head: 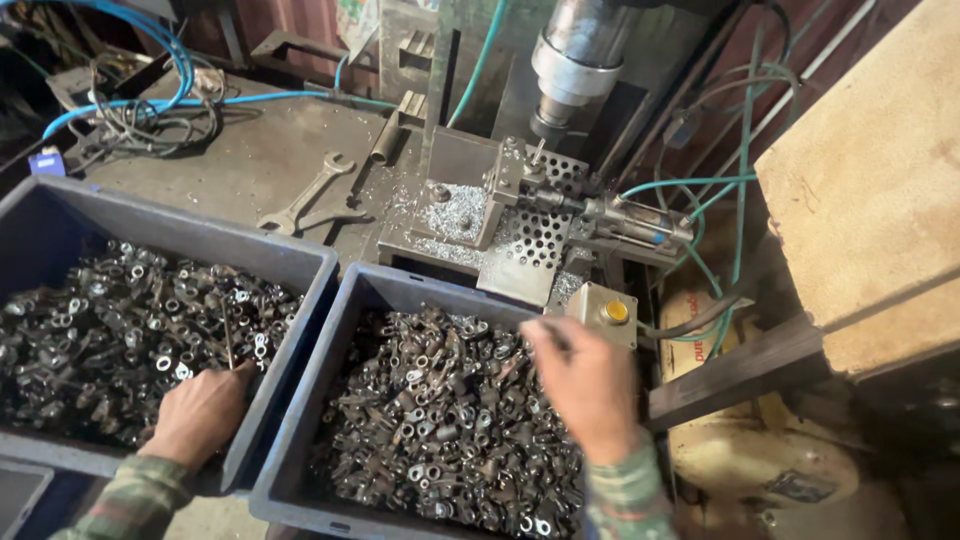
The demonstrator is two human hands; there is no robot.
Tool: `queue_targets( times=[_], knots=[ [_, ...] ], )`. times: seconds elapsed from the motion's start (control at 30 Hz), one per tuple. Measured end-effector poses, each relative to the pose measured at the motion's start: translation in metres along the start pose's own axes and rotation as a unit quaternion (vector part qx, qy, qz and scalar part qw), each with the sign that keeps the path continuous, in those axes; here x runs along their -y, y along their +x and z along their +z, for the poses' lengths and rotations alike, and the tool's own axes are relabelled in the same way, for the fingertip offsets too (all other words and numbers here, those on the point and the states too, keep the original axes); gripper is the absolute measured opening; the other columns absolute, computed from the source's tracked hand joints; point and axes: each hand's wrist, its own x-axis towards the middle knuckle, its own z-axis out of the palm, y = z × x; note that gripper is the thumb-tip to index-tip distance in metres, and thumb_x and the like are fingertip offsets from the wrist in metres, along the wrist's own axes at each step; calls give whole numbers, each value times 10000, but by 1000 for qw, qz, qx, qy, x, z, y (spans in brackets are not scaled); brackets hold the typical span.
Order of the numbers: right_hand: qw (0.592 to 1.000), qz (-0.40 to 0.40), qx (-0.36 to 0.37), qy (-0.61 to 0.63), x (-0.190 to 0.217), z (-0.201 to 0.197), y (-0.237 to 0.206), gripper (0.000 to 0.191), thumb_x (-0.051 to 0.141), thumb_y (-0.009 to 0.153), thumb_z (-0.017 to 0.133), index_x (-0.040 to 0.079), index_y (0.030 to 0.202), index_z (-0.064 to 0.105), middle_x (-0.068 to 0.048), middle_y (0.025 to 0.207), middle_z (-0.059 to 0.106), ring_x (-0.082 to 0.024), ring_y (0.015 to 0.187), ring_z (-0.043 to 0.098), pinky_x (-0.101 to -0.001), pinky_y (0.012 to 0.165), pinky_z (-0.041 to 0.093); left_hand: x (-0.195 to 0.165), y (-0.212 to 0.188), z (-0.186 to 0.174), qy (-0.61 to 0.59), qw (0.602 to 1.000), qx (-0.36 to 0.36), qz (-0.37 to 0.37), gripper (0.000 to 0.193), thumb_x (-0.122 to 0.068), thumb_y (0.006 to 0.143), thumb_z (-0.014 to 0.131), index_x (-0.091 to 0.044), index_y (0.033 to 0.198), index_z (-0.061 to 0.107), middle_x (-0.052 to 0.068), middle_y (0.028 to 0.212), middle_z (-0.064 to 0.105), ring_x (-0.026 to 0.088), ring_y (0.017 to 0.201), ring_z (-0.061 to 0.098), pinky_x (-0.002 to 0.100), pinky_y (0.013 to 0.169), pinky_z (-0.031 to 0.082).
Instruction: The person picks small metal fittings from a bin, holds each under a drill press and works the hole with a blue-handled deburring/reaming tool, then drops the finished part into a second bin, repeating the cycle continuously.
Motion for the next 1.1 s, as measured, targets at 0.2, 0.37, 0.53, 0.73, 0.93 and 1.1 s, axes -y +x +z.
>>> queue_targets(
  times=[0.2, 0.37, 0.53, 0.73, 0.93, 1.1],
  knots=[
    [961, -192, 151, 132, 18, 93, -1, 202, 290, 958, 738, 125, 1046, 812, -25, 815, 793, -61, 577, 666, -273, 494, 524, 5, 4, 0, 6, 1000, -9, 12, 271, -218, 996, 465, -232, 1171, 671, 137, 907, 766, 361, 882, 763, 504, 739, 612],
    [967, -169, 166, 92, 10, 129, -9, 183, 251, 893, 768, 107, 997, 813, -62, 839, 807, -186, 646, 695, -341, 595, 561, 6, 6, -4, -24, 999, -16, -14, 272, -254, 939, 540, -252, 1167, 688, 141, 878, 772, 362, 866, 769, 503, 737, 613],
    [965, -187, 119, 143, 2, 132, -11, 199, 255, 916, 760, 96, 1029, 797, -78, 925, 802, -182, 765, 764, -331, 679, 617, 7, 3, -13, -114, 984, -97, -92, 352, -403, 877, 637, -177, 1137, 711, 207, 873, 762, 413, 841, 745, 529, 740, 588],
    [942, -236, 150, 188, 8, 129, -10, 428, 285, 933, 746, 51, 1286, 683, -163, 1198, 742, -240, 977, 753, -384, 859, 641, -27, -32, -50, -321, 910, -239, -112, 297, -350, 937, 716, -58, 994, 705, 220, 746, 715, 332, 679, 706, 440, 681, 540],
    [897, -351, 131, 234, 16, 118, -17, 713, 225, 871, 781, -44, 1462, 484, -289, 1466, 529, -398, 1334, 550, -499, 1094, 494, -102, -58, -92, -502, 846, -169, 57, 203, -177, 793, 745, -104, 982, 742, 67, 711, 766, 128, 600, 679, 308, 547, 543],
    [901, -309, 124, 279, 8, 115, -12, 537, 85, 920, 765, 75, 1429, 595, -176, 1409, 664, -295, 1315, 664, -425, 1139, 573, -140, -58, -111, -474, 870, -67, 119, 194, -219, 813, 772, -93, 951, 721, 89, 631, 704, 143, 534, 642, 323, 518, 520]
  ],
)
